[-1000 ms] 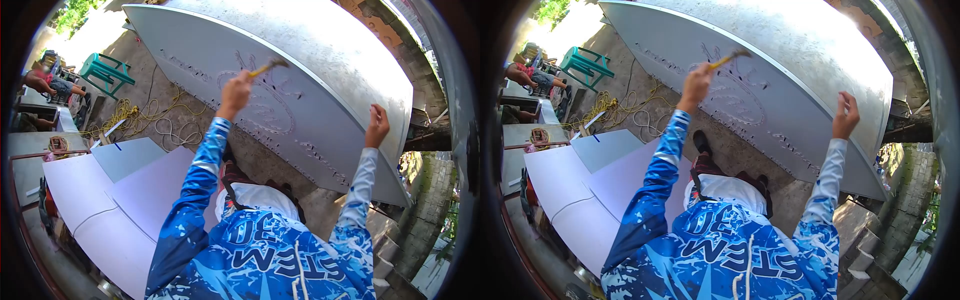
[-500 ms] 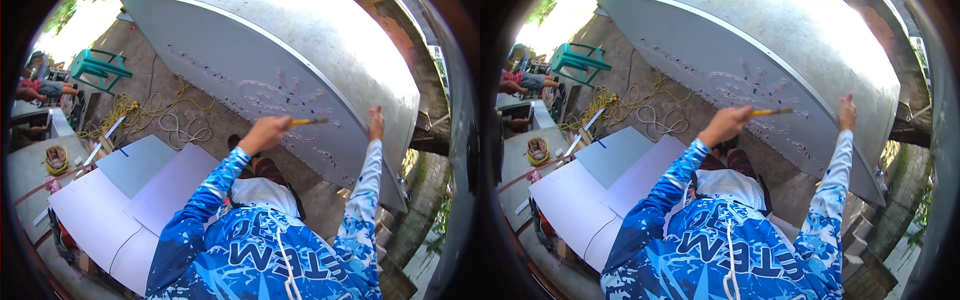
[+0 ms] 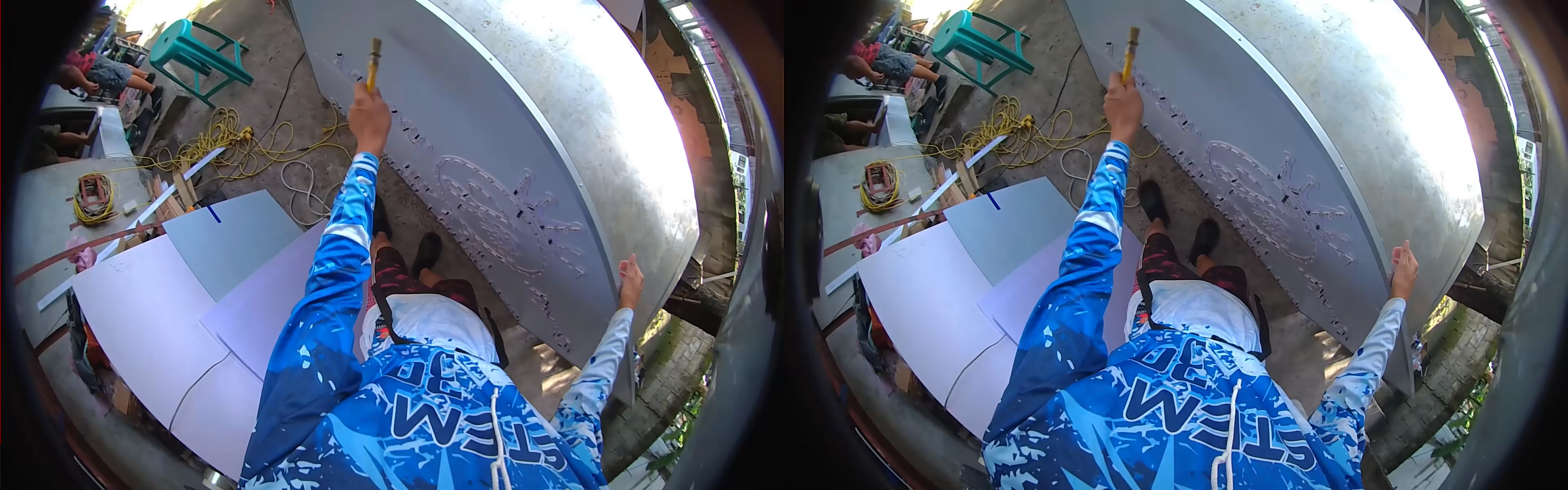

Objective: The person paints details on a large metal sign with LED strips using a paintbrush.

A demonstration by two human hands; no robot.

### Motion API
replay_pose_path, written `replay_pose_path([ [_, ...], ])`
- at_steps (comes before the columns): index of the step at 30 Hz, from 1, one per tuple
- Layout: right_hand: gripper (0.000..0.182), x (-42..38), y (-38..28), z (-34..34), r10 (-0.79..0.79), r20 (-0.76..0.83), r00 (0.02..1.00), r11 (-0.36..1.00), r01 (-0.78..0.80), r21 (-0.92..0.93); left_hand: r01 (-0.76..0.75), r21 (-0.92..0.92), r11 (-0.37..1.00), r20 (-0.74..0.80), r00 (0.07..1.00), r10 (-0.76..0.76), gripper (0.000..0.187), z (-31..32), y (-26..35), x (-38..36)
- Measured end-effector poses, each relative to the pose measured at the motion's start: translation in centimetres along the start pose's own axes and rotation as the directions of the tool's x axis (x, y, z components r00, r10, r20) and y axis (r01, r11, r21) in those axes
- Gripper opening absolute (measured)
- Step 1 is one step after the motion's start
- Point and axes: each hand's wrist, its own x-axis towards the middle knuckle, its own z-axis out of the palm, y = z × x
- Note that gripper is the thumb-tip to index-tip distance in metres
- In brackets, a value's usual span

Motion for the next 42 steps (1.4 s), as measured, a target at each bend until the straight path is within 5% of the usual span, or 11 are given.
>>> replay_pose_path([
  [3, 0.060, 0.8, 1.5, 0.2, 0.033, -0.053, 0.998, 0.999, -0.034, -0.005, -0.258, -0.073, 0.963, 0.311, 0.912, 0.268, 0.010, 2.3, 1.0, -7.1],
  [7, 0.052, 0.0, -5.7, 2.1, -0.084, -0.206, 0.975, 0.996, 0.079, -0.033, -0.632, -0.427, 0.646, 0.644, 0.289, 0.708, 0.027, 0.3, -2.0, -14.3],
  [10, 0.048, -0.9, -17.5, 5.6, -0.262, -0.201, 0.944, 0.964, 0.248, -0.092, -0.583, -0.321, 0.746, 0.740, 0.336, 0.582, 0.030, 1.3, -2.7, -9.7],
  [14, 0.048, -1.0, -27.7, 9.3, -0.465, -0.132, 0.875, 0.882, 0.447, -0.146, -0.483, -0.148, 0.863, 0.307, 0.807, 0.504, 0.010, 4.6, -8.0, 3.6],
  [16, 0.048, -0.4, -29.3, 11.0, -0.470, -0.117, 0.875, 0.878, 0.449, -0.164, 0.071, -0.027, 0.997, 0.197, 0.978, -0.064, 0.021, 4.8, -10.3, 9.4],
  [22, 0.047, -0.4, -30.2, 12.6, -0.362, -0.107, 0.926, 0.917, 0.333, -0.219, 0.137, -0.072, 0.988, 0.277, 0.954, -0.112, 0.025, 9.6, -12.2, 4.7],
  [26, 0.047, -0.5, -30.3, 12.6, -0.298, -0.205, 0.932, 0.947, 0.261, -0.188, -0.192, -0.092, 0.977, 0.888, 0.427, 0.168, 0.026, 8.0, -9.0, -11.5],
  [29, 0.047, -0.2, -30.1, 12.6, -0.267, -0.196, 0.944, 0.957, 0.235, -0.171, -0.455, -0.472, 0.755, 0.781, 0.182, 0.598, 0.023, 5.4, -8.6, -17.3],
  [32, 0.046, -0.5, -30.0, 12.3, -0.266, -0.185, 0.946, 0.955, 0.233, -0.185, -0.346, -0.345, 0.873, 0.883, 0.194, 0.426, 0.019, 5.6, -7.4, -16.2],
  [36, 0.046, -0.3, -30.1, 12.6, -0.271, -0.207, 0.940, 0.958, 0.241, -0.157, 0.264, 0.001, 0.965, 0.660, 0.724, -0.199, 0.022, 7.4, -7.7, -10.8],
  [42, 0.045, -0.4, -30.6, 12.6, -0.271, -0.186, 0.944, 0.957, 0.243, -0.161, 0.239, -0.215, 0.947, 0.711, 0.703, -0.016, 0.019, 6.2, -5.9, -12.7],
])
